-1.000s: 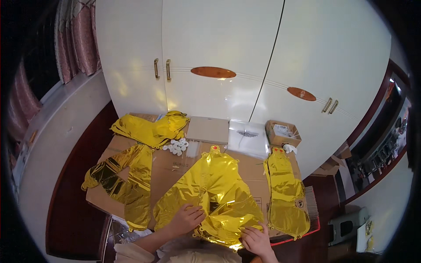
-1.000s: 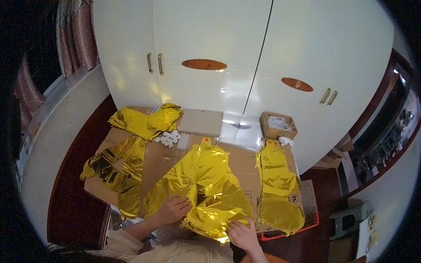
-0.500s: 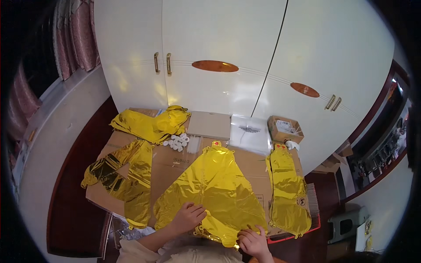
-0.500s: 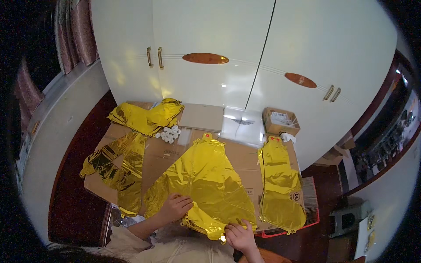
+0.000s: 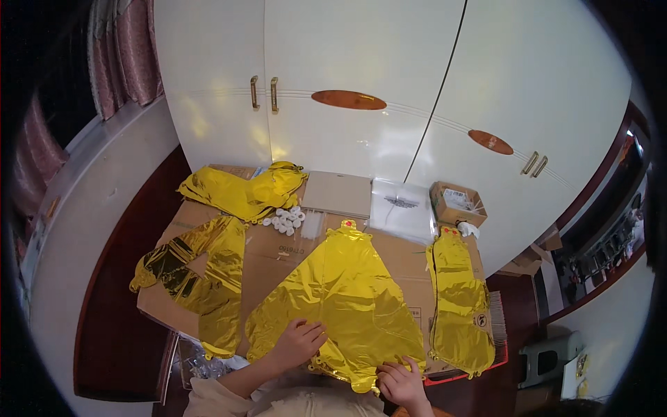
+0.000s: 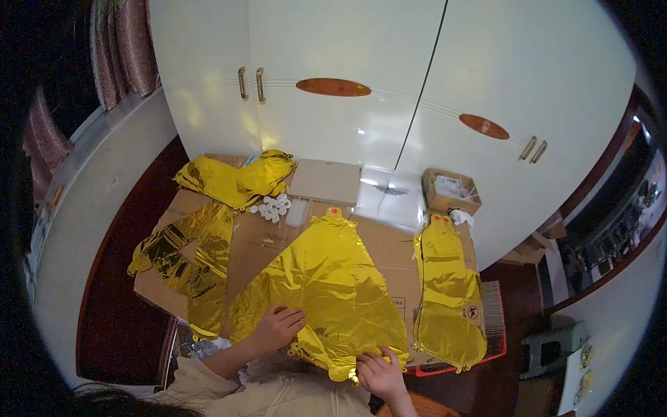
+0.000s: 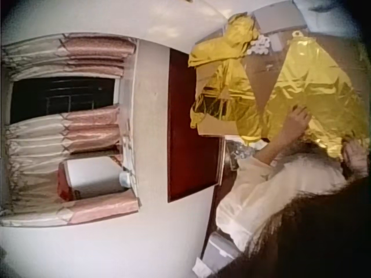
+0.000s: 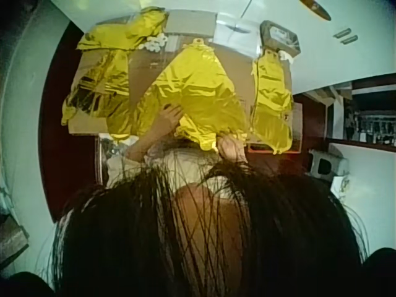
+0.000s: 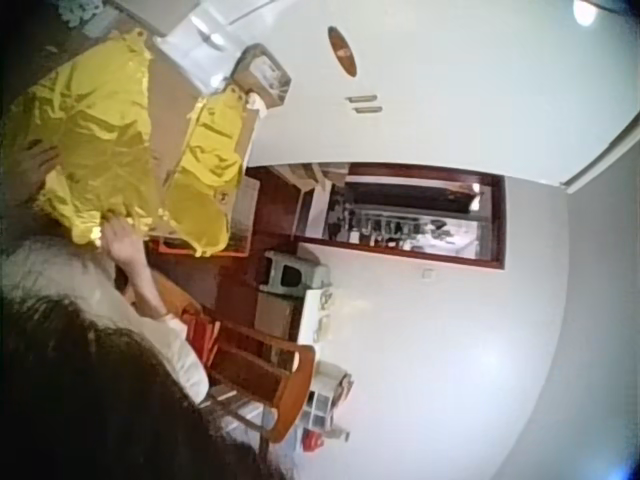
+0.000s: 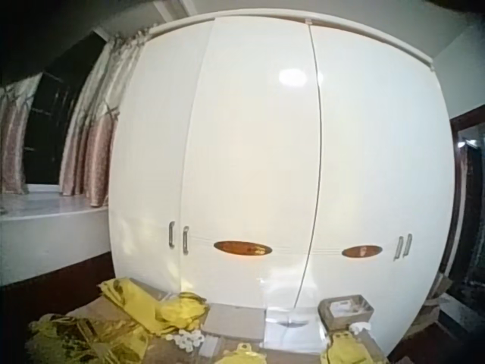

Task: Folding gold-colored foil bags and preparing them for shipping in cardboard boxes.

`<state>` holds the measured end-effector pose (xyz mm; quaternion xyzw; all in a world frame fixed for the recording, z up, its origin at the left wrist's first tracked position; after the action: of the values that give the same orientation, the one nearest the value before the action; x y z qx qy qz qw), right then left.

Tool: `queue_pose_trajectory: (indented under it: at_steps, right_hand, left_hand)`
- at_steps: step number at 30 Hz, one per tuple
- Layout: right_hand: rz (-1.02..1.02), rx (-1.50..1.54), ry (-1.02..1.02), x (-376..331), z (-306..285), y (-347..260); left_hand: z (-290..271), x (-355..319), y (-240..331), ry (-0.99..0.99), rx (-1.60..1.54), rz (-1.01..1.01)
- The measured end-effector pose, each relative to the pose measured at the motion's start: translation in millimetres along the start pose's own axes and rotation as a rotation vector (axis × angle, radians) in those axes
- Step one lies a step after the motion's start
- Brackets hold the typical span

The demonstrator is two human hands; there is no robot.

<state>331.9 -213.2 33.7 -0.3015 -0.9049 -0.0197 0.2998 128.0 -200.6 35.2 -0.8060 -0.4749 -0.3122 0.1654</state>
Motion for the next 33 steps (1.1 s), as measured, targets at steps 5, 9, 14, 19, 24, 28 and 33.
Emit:
queue_pose_trajectory:
  at_steps: [5,9,14,19,24,28,33]
  right_hand:
    - [-0.013,0.025,0.016,1.1,-1.7,-5.3]
    - [-0.026,0.037,-0.004,0.5,1.1,-10.5]
    - [-0.002,0.062,-0.03,-0.2,2.7,-8.8]
    - [-0.038,0.045,-0.006,1.6,0.4,-16.1]
    - [-0.06,0.047,0.012,0.7,-0.4,-18.5]
    - [-0.049,0.049,-0.005,1.6,-0.3,-19.6]
    - [-0.055,0.05,-0.009,-2.3,1.1,-21.2]
  left_hand:
    - [0.5,-4.7,-7.8,0.019,-0.041,-0.085]
    - [-0.9,-12.3,-13.4,0.009,-0.058,-0.138]
    - [-12.5,-12.5,-18.2,0.003,-0.108,-0.223]
    - [-15.5,-18.1,-26.8,0.015,-0.128,-0.287]
    - [-17.1,-18.8,-27.8,0.017,-0.16,-0.328]
    - [-15.6,-18.6,-28.4,-0.005,-0.165,-0.327]
    - [-12.5,-17.7,-25.9,-0.038,-0.146,-0.303]
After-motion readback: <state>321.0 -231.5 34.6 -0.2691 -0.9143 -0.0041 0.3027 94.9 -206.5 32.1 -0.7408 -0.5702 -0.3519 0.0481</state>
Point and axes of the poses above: each hand's wrist, its own x-axis towards the middle knuckle, its own z-axis out of the palm, y = z × x, the point moved 10 cm from there along x, towards the middle knuckle, and after that the axes turned 15 degrees about y, right-handed, at the moved point
